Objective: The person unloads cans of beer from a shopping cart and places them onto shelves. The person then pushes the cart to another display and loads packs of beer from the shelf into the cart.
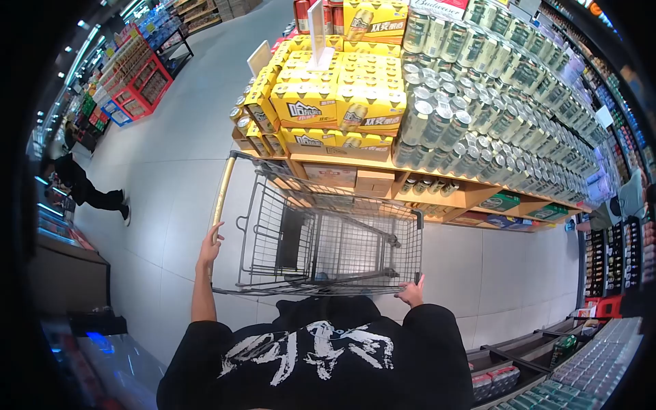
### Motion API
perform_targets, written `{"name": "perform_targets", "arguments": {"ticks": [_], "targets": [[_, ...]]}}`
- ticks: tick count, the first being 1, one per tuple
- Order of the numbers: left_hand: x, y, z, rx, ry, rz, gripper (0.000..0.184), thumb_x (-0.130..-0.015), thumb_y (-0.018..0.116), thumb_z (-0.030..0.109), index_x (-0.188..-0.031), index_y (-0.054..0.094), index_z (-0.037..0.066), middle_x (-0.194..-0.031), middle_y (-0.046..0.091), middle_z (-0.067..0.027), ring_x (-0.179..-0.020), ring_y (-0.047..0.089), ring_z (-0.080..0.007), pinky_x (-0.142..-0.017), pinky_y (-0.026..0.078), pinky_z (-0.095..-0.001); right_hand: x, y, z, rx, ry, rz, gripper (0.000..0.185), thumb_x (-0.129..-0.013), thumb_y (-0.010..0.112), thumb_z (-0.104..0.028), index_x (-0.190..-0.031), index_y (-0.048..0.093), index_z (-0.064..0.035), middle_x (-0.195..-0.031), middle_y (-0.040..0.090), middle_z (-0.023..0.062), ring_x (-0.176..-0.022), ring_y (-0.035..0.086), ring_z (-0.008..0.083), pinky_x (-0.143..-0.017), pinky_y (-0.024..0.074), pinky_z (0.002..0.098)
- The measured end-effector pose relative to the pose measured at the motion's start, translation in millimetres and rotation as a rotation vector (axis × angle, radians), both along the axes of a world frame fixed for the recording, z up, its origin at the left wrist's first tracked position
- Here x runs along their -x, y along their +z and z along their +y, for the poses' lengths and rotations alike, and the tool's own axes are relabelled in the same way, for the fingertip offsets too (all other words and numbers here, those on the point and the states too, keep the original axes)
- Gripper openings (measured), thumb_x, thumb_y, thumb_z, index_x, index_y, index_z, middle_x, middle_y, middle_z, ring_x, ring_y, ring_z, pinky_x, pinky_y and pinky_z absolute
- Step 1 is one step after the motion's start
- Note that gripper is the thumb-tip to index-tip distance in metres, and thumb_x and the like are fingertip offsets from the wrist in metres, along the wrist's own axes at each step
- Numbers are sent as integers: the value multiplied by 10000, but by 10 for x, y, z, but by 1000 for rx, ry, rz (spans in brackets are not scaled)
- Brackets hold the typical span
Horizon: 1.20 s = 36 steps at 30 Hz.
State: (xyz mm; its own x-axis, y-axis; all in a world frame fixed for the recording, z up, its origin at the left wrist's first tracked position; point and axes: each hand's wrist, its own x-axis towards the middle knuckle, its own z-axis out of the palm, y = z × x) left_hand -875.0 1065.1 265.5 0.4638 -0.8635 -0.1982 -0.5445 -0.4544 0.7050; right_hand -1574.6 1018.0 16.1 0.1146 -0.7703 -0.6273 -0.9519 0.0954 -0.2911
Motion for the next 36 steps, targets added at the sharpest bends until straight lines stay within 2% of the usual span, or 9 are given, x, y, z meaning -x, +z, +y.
{"name": "perform_targets", "arguments": {"ticks": [4,8,11,12,15,20,26,31,36], "targets": [[-167,-79,-55,39,-39,-49,761,-790,427,-146,-1410,545,280,-918,608,-92,-866,603,-213,-822,485,-311,-507,-20,102,200,-188,357,464,-761,786,-298,-1216,699,-316,-1248,647,162,-1484,213,410,-1197,102,650],[-229,-94,-89,14,-9,-150,668,-838,482,-85,-1384,560,293,-961,633,-100,-869,639,-267,-830,513,-365,-1031,239,278,78,-112,217,286,-860,651,-202,-1134,732,-215,-1276,643,148,-1382,439,311,-1169,132,685],[-185,-87,-81,-14,27,-350,589,-883,524,-10,-1369,564,320,-999,648,-96,-890,657,-295,-837,529,-405,-1228,141,452,229,-168,59,249,-849,663,-179,-1085,745,-174,-1244,649,164,-1336,470,346,-1181,213,613],[-114,-17,-93,-32,48,-426,572,-895,532,13,-1370,562,329,-999,649,-94,-893,659,-290,-840,532,-406,-1205,-108,474,274,-272,-108,243,-808,656,-105,-1036,741,-123,-1186,652,193,-1278,503,383,-1140,346,504],[-98,60,-86,-37,72,-490,513,-919,548,83,-1359,565,347,-1027,661,-81,-931,666,-301,-840,535,-434,-1284,-170,467,242,-233,-71,329,-794,611,-77,-1086,730,-172,-1349,555,216,-1306,468,406,-1127,384,432],[-244,14,-123,-52,89,-467,511,-916,579,109,-1352,556,376,-1065,657,-61,-982,661,-322,-844,533,-452,-1381,17,283,93,-166,-152,421,-782,602,-78,-1182,680,-185,-1367,543,188,-1219,572,374,-1022,493,444],[-434,0,-206,38,107,-257,512,-933,556,31,-1351,594,325,-1272,652,-85,-1190,620,-280,-986,497,-407,-1422,-75,-76,-99,120,-116,510,-707,580,-56,-1177,718,-195,-1126,706,192,-1100,654,363,-970,522,452],[-399,-3,-212,7,117,-250,522,-938,534,12,-1349,591,329,-1232,664,-80,-1130,648,-278,-959,516,-402,-1364,24,-438,-448,273,-173,616,-712,508,3,-1253,692,-226,-1108,720,199,-1056,683,320,-891,562,396],[-292,-16,-245,-52,124,-455,523,-941,543,44,-1356,570,360,-1126,671,-63,-979,684,-266,-850,543,-416,-1434,260,-656,-341,89,-276,593,-727,513,62,-1278,645,-114,-1130,705,174,-1025,684,267,-859,563,362]]}}
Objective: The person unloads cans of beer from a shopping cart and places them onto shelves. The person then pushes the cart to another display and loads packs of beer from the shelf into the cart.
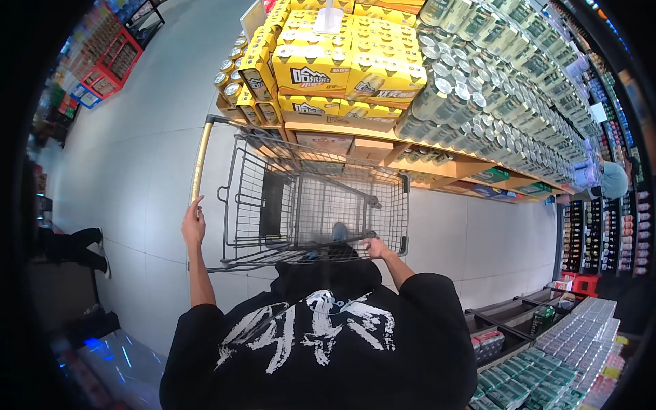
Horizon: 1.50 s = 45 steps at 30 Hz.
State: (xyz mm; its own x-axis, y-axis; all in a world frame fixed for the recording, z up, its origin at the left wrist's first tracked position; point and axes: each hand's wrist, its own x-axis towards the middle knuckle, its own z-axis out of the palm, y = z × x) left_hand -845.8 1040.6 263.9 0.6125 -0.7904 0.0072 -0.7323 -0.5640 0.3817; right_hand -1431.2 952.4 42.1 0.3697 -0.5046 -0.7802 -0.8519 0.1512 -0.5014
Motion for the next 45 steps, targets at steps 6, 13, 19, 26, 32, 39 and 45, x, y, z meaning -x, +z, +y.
{"name": "perform_targets", "arguments": {"ticks": [6,13,19,26,32,39,45], "targets": [[134,93,-13,-50,16,-62,542,-925,575,64,-1371,552,371,-1079,651,-61,-800,663,-247,-757,542,-412,241,-276,-45,230,-26,142,560,-760,597,0,-1298,646,-148,-1180,700,148,-1160,637,300,-1003,502,384],[153,-41,11,50,-30,-62,599,-926,559,52,-1416,502,393,-1101,630,-61,-824,655,-253,-761,534,-422,582,-455,-21,162,-67,50,482,-750,594,-130,-1212,713,-198,-1210,687,159,-1157,611,380,-1070,439,467],[263,-14,-41,-97,25,-164,613,-977,524,76,-1468,415,426,-1075,611,-99,-871,652,-328,-743,525,-464,492,-292,-144,330,21,117,442,-752,692,-223,-1180,709,-116,-1113,714,187,-1061,674,347,-928,535,429],[425,-39,-27,-39,92,-156,599,-1016,492,102,-1513,352,405,-1031,617,-137,-889,634,-366,-779,517,-474,544,-260,-285,235,95,175,483,-778,722,-308,-1228,685,-138,-1164,700,181,-1106,652,360,-983,505,453],[442,-130,87,-4,215,2,602,-1012,510,95,-1556,303,247,-1454,521,-171,-1248,558,-411,-961,507,-453,557,-96,-354,231,60,155,426,-763,775,-384,-1122,739,-159,-1102,713,189,-1068,663,360,-942,521,449],[396,-69,237,-52,182,-36,655,-1004,505,73,-1577,236,243,-1443,521,-208,-1237,565,-425,-979,486,-471,438,-215,-264,231,76,160,365,-798,722,-469,-992,790,-168,-962,738,153,-951,694,339,-840,550,442],[-380,-276,341,-25,64,112,733,-989,506,27,-1594,149,237,-1513,447,-204,-1338,489,-416,-1056,435,-464,223,-521,-340,253,225,36,375,-863,644,-466,-954,789,-132,-936,737,141,-936,688,341,-843,537,469]]}}
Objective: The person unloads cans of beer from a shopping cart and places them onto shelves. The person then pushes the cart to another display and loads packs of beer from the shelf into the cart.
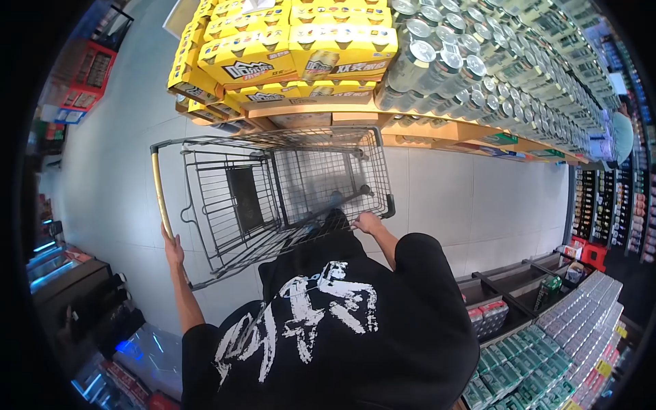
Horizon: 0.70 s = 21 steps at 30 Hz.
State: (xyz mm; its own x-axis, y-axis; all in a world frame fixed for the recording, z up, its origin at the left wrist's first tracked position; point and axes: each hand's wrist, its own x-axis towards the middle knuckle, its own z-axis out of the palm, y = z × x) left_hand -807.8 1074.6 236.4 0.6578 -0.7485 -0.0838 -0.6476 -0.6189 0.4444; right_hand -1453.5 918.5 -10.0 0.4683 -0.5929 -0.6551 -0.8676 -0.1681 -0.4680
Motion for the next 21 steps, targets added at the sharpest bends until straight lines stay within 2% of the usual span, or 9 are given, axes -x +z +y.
{"name": "perform_targets", "arguments": {"ticks": [4,9,12,13,14,15,17,19,21], "targets": [[-225,-9,-135,10,2,28,764,-969,501,-21,-1594,146,238,-1555,387,-198,-1389,435,-402,-1106,398,-454,-213,63,-70,-20,39,29,356,-921,565,-397,-992,766,-112,-1027,721,172,-990,671,359,-870,525,476],[-395,-40,-252,19,-15,8,768,-955,493,-37,-1590,156,233,-1540,402,-209,-1373,446,-411,-1105,396,-466,-327,121,-394,-207,293,24,402,-941,523,-442,-1123,741,-157,-1097,724,132,-1040,664,370,-919,513,458],[-515,-100,-324,47,-37,-52,775,-947,496,-36,-1587,163,248,-1477,450,-243,-1305,496,-434,-1071,421,-490,-344,241,-566,-126,261,-164,420,-959,520,-453,-1157,733,-150,-1096,727,142,-1043,665,365,-941,505,453],[-561,-154,-313,63,-49,-75,779,-944,498,-35,-1586,165,256,-1449,472,-257,-1277,515,-442,-1056,432,-498,-484,688,-650,-121,49,-133,389,-960,573,-397,-1188,717,-117,-1105,723,164,-1056,672,331,-954,505,418],[-598,-179,-336,21,-17,-69,784,-940,500,-34,-1584,169,268,-1410,493,-264,-1250,531,-444,-1038,443,-504,-605,839,-784,-177,-155,-209,370,-944,639,-321,-1214,696,-74,-1121,717,186,-1077,675,295,-954,511,374],[-641,-200,-355,-23,19,-61,789,-937,502,-34,-1582,172,279,-1371,514,-270,-1222,546,-445,-1019,453,-509,-667,815,-926,-40,-144,-430,380,-946,625,-294,-1252,673,-75,-1058,739,168,-973,714,314,-901,542,392],[-727,-251,-394,-38,37,-51,800,-931,494,-39,-1575,178,315,-1243,569,-267,-1155,585,-436,-970,480,-522,-984,1610,-1285,94,-160,-580,329,-974,602,-224,-1235,675,-38,-1148,717,178,-1082,690,307,-968,525,380],[-748,-281,-464,5,23,-58,785,-931,506,-27,-1572,200,307,-1240,571,-263,-1138,591,-435,-965,481,-519,-1261,2320,-1689,253,-117,-748,314,-971,606,-178,-1246,667,-39,-1231,688,163,-1140,667,299,-978,520,377],[-720,-262,-499,49,44,13,767,-928,539,6,-1565,230,299,-1246,568,-260,-1130,593,-429,-965,478,-516,-1525,3060,-1958,469,-148,-866,262,-978,599,-149,-1195,693,-35,-1113,726,156,-1058,695,285,-930,536,359]]}}
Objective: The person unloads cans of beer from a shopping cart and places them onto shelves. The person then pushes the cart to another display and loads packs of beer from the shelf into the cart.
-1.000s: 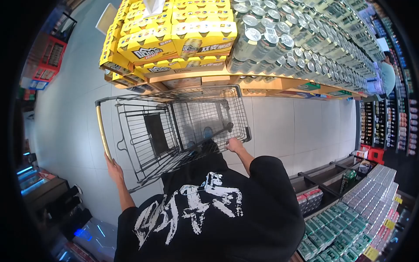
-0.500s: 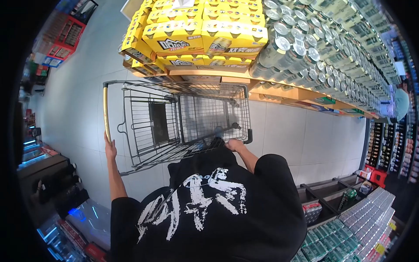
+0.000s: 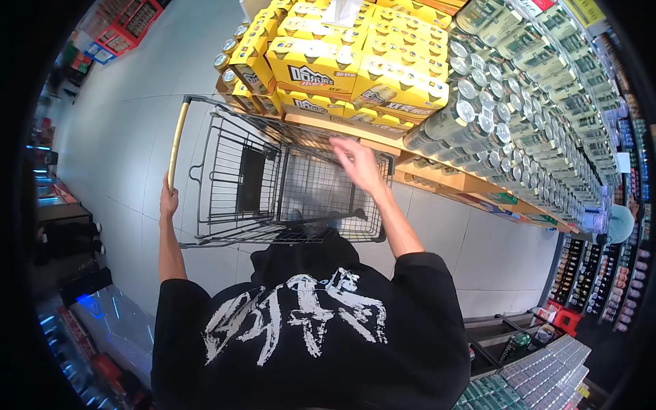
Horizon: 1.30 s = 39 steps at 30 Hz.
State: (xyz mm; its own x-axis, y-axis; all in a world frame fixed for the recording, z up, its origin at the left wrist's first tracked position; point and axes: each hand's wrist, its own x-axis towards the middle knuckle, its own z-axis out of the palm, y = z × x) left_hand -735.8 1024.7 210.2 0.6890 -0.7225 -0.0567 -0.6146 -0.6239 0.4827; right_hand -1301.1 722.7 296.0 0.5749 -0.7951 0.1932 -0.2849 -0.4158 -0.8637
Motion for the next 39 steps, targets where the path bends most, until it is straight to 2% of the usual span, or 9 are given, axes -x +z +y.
{"name": "perform_targets", "arguments": {"ticks": [4,6,9,10,18,21,27,31,39], "targets": [[62,97,-14,39,-21,-25,750,-902,651,114,-1546,304,277,-1294,551,-248,-1155,574,-415,-981,466,-500,-350,781,-456,469,-140,-184,209,-896,654,-4,-1086,731,-46,-1040,728,132,-996,684,278,-895,531,359],[315,259,-67,-55,27,-155,784,-867,722,179,-1540,325,250,-1397,487,-225,-1257,489,-409,-1037,412,-510,-446,859,-790,707,-166,23,419,-853,734,-118,-1256,648,-44,-1310,622,148,-1232,568,313,-1067,434,447],[497,257,-244,80,-28,-363,780,-872,710,124,-1545,330,235,-1471,415,-196,-1337,399,-407,-1130,300,-513,-642,932,-1099,832,-289,216,658,-799,792,-218,-1374,535,-26,-1428,522,164,-1325,485,338,-1146,345,491],[652,408,-401,158,-116,-345,743,-869,702,111,-1525,371,223,-1487,394,-193,-1363,368,-401,-1136,291,-516,-648,955,-1191,813,-265,334,789,-759,820,-266,-1414,471,1,-1464,470,188,-1369,428,366,-1173,301,510],[1916,1750,-2366,679,-704,-260,658,-849,708,119,-1458,463,138,-1493,422,-118,-1406,355,-332,-1159,294,-474,-772,1172,-1265,735,-239,549,713,-690,849,-169,-1277,523,70,-1286,571,214,-1230,529,365,-1066,443,421],[2212,2034,-3001,690,-828,-277,753,-810,764,171,-1482,426,155,-1496,424,-114,-1410,355,-322,-1167,308,-467,-881,1383,-1294,380,-185,761,786,-657,891,-184,-1299,500,49,-1242,600,230,-1200,553,388,-1002,483,440],[2447,1874,-3554,515,-912,-396,938,-642,880,142,-1464,429,196,-1404,488,-100,-1350,431,-321,-1129,367,-461,-842,1342,-1111,688,-165,665,666,-570,900,-159,-1105,556,37,-1087,637,235,-1042,613,391,-934,517,450],[2542,1943,-3359,356,-1052,-376,796,-588,840,48,-1316,533,139,-1291,532,-83,-1172,558,-294,-997,476,-414,-821,1114,-914,806,-68,660,657,-573,877,-141,-1125,563,25,-1078,643,214,-1062,607,389,-1019,467,428],[2507,1704,-2748,617,-993,-383,612,-593,776,45,-1188,645,101,-1073,684,-43,-1004,637,-247,-854,518,-378,-823,1224,-196,765,-76,601,585,-650,802,-87,-1199,609,-29,-1081,695,135,-1117,630,299,-1132,367,509]]}}
